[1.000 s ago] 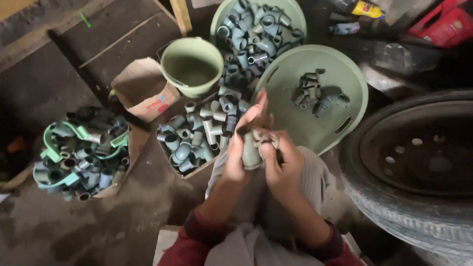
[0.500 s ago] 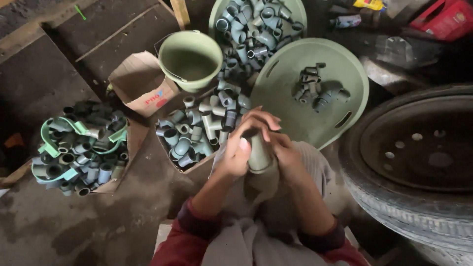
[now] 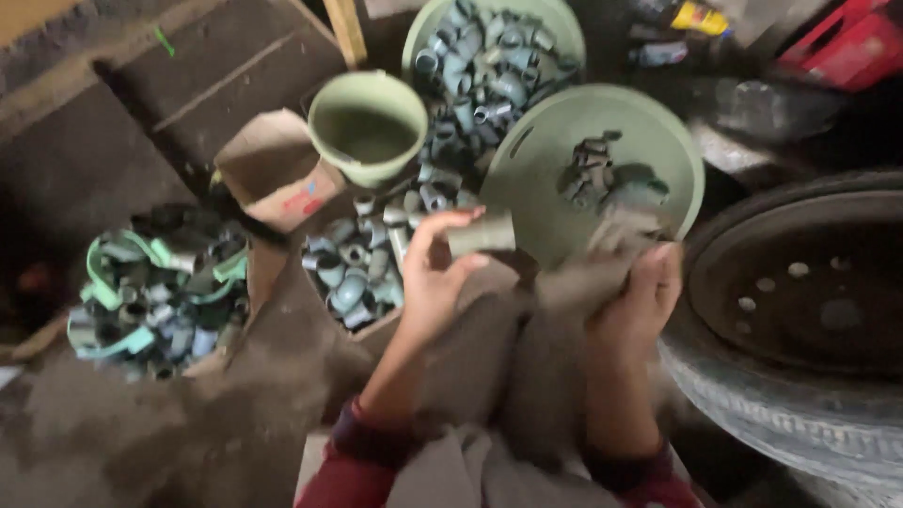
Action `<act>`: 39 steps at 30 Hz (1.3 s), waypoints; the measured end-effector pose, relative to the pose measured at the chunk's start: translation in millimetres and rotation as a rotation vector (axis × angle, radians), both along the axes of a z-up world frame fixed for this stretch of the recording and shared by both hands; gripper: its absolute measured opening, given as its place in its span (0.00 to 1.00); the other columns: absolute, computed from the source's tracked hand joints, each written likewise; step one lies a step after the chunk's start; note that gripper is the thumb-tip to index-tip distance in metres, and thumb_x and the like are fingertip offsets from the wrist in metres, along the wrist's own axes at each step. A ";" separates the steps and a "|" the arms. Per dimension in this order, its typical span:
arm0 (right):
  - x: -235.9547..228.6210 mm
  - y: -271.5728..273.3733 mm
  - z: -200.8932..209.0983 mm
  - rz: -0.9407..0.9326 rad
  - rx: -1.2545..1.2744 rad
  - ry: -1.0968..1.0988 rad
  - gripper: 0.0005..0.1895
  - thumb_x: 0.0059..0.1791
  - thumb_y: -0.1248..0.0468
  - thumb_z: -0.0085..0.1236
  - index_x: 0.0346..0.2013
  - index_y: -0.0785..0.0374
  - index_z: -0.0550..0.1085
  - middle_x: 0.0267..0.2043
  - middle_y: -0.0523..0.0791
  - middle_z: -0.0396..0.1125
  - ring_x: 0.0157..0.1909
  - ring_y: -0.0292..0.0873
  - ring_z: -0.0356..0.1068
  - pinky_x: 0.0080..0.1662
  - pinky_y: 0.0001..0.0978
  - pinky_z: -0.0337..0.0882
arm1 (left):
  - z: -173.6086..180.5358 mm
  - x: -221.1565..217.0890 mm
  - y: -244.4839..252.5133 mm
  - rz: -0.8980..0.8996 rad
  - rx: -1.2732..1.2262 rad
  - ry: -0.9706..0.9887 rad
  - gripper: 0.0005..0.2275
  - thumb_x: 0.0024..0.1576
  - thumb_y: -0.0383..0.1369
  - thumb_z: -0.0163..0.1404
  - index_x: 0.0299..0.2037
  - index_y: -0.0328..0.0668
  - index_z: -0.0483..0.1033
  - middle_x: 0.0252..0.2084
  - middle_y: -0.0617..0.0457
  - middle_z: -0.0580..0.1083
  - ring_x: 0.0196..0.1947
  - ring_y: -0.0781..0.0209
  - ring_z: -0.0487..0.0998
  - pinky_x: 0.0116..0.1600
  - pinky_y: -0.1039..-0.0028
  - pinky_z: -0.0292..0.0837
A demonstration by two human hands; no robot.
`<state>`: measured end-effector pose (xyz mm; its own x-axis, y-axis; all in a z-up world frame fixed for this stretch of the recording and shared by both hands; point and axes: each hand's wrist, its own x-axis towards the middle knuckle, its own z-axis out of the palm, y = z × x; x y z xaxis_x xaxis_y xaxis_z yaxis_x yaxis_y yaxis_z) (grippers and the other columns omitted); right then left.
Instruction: The person sits and repeatedly picks up small, cylindrical metal parts from a pile. They wipe each part with a cloth held in their right hand, turning the part to clean different sides, and then place it into a green plastic basin.
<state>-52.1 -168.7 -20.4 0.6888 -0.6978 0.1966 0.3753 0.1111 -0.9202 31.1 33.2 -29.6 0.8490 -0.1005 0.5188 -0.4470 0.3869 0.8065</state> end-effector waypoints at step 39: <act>102.1 -7.5 -6.3 0.795 -0.239 0.334 0.23 0.58 0.47 0.51 0.42 0.67 0.75 0.42 0.53 0.71 0.47 0.47 0.72 0.48 0.39 0.71 | 41.0 44.1 8.3 0.270 0.378 -0.405 0.18 0.51 0.25 0.66 0.51 0.41 0.77 0.54 0.49 0.77 0.53 0.44 0.78 0.57 0.55 0.75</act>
<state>50.0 -176.3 -26.6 0.9988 0.0437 -0.0220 -0.0226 0.0150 -0.9996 75.2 41.5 11.5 0.6129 -0.1492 0.7760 -0.7890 -0.0620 0.6112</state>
